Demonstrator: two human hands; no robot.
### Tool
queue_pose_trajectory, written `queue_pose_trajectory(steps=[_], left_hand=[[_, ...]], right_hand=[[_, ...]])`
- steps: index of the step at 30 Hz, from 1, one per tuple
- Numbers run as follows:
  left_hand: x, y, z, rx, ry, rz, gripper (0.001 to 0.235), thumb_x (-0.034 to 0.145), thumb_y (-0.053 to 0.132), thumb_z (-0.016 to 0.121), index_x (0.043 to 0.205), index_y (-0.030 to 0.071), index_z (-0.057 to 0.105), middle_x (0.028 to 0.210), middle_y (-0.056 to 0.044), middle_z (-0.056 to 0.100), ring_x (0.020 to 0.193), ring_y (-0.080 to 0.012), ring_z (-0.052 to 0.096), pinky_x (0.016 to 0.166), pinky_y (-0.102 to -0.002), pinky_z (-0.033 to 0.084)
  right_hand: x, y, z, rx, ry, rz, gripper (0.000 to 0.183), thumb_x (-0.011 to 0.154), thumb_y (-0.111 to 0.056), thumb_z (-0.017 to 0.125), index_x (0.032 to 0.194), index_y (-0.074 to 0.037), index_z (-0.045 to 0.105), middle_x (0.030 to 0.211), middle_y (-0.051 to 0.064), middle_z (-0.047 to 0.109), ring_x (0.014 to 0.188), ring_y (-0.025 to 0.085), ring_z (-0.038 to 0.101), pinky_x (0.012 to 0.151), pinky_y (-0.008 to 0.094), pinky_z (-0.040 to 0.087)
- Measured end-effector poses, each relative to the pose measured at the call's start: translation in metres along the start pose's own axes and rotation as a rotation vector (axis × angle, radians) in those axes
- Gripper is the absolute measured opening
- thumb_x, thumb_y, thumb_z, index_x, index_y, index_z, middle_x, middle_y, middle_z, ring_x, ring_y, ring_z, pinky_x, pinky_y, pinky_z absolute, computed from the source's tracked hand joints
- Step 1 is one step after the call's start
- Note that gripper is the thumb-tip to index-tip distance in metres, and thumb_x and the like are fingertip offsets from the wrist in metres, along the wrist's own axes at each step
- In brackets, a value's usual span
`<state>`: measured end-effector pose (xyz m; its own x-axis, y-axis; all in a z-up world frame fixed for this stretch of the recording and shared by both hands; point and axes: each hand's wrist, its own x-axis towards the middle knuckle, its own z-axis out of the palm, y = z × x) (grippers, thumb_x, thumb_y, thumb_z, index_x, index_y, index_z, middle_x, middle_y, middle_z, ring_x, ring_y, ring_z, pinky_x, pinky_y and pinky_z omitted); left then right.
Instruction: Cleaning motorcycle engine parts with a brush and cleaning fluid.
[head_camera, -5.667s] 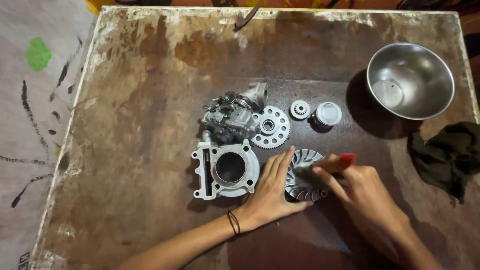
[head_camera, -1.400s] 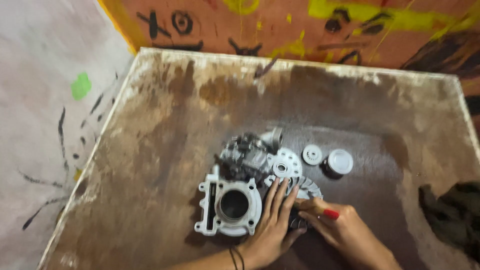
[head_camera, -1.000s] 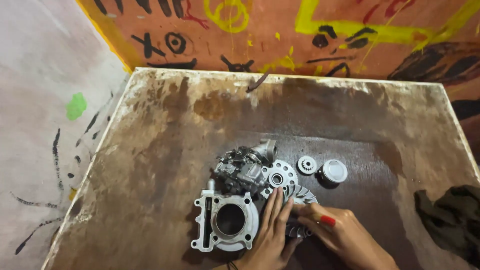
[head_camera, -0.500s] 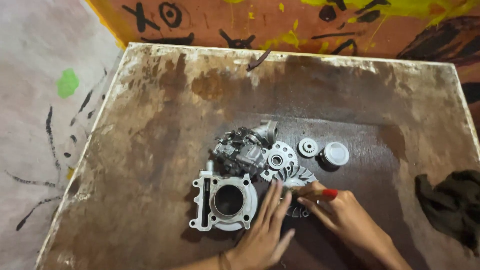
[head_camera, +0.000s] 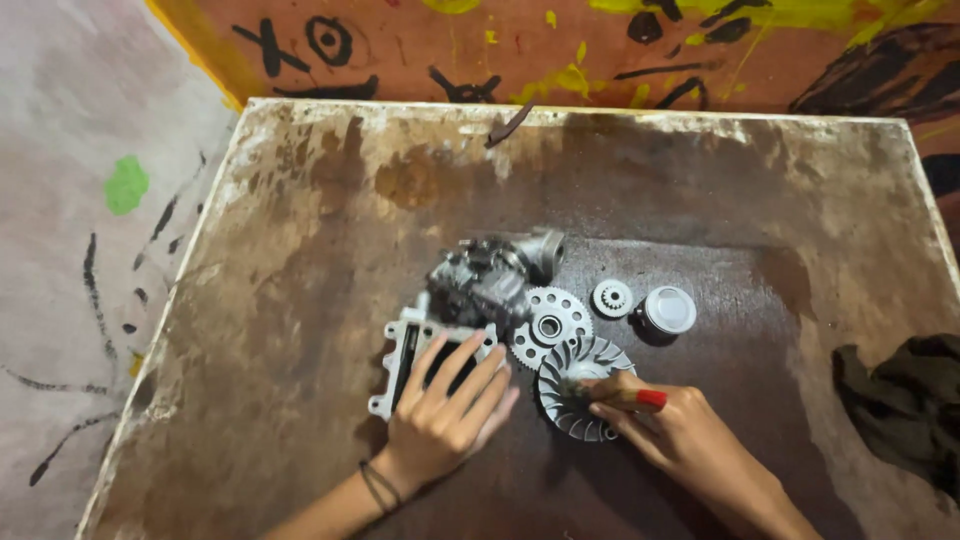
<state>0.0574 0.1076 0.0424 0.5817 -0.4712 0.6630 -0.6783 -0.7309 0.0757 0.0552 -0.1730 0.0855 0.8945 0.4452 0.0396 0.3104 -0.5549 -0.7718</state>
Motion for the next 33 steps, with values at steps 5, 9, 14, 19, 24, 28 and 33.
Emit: queue_pose_trajectory(steps=[5,9,14,19,24,28,33], left_hand=[[0.027,-0.032,0.033,-0.009,0.022,0.133,0.017,0.094,0.022,0.080,0.101,0.007,0.080,0.121,-0.009,0.074,0.127,-0.0268,0.063,0.118,-0.052,0.043],[0.031,-0.048,0.063,0.016,0.085,0.139,0.026,0.101,0.031,0.077,0.117,0.011,0.078,0.132,-0.005,0.073,0.138,-0.0241,0.055,0.126,-0.051,0.031],[0.017,0.009,0.051,-0.395,-0.215,0.155,0.093,0.087,0.062,0.074,0.151,0.000,0.048,0.156,-0.018,0.050,0.152,-0.0318,0.041,0.129,-0.051,0.027],[0.020,0.018,0.078,-0.575,-0.412,0.086,0.131,0.074,0.071,0.075,0.163,-0.008,0.020,0.168,-0.026,0.030,0.158,-0.0382,0.030,0.128,-0.050,0.028],[0.021,0.022,0.082,-0.556,-0.435,0.027,0.130,0.070,0.071,0.079,0.162,-0.003,0.025,0.163,-0.021,0.037,0.148,-0.0377,0.038,0.120,-0.052,0.030],[0.020,0.019,0.077,-0.575,-0.416,0.002,0.125,0.073,0.070,0.081,0.163,0.002,0.028,0.163,-0.017,0.042,0.152,-0.0365,0.039,0.123,-0.052,0.031],[0.018,0.018,0.076,-0.598,-0.419,-0.009,0.128,0.068,0.064,0.083,0.165,0.005,0.025,0.159,-0.017,0.044,0.148,-0.0360,0.042,0.121,-0.052,0.033]], right_hand=[[-0.001,0.010,0.002,-0.020,0.002,0.032,0.027,0.088,-0.014,0.071,0.114,-0.007,0.075,0.102,0.012,0.082,0.087,0.027,0.082,0.071,0.037,0.063],[-0.001,0.012,0.005,-0.026,0.047,0.026,0.018,0.091,-0.012,0.069,0.106,-0.003,0.073,0.106,0.011,0.082,0.086,0.024,0.083,0.070,0.035,0.063],[-0.005,0.020,0.010,-0.031,0.036,0.035,0.028,0.088,-0.013,0.072,0.114,-0.005,0.073,0.103,0.011,0.082,0.090,0.023,0.083,0.075,0.034,0.065],[-0.004,0.022,0.008,0.044,0.000,-0.071,0.020,0.088,-0.009,0.072,0.108,-0.003,0.074,0.101,0.014,0.083,0.089,0.026,0.084,0.075,0.036,0.064],[-0.003,0.009,0.007,0.063,-0.030,0.006,0.019,0.088,-0.012,0.074,0.106,-0.004,0.072,0.097,0.011,0.083,0.087,0.025,0.084,0.070,0.036,0.066],[-0.007,0.013,0.011,-0.218,0.049,0.156,0.030,0.086,-0.017,0.077,0.115,-0.008,0.070,0.090,0.012,0.080,0.084,0.029,0.080,0.068,0.040,0.062],[-0.005,0.006,0.010,0.039,0.004,-0.106,0.029,0.085,-0.006,0.070,0.113,-0.002,0.070,0.103,0.012,0.082,0.089,0.023,0.084,0.072,0.034,0.065]])
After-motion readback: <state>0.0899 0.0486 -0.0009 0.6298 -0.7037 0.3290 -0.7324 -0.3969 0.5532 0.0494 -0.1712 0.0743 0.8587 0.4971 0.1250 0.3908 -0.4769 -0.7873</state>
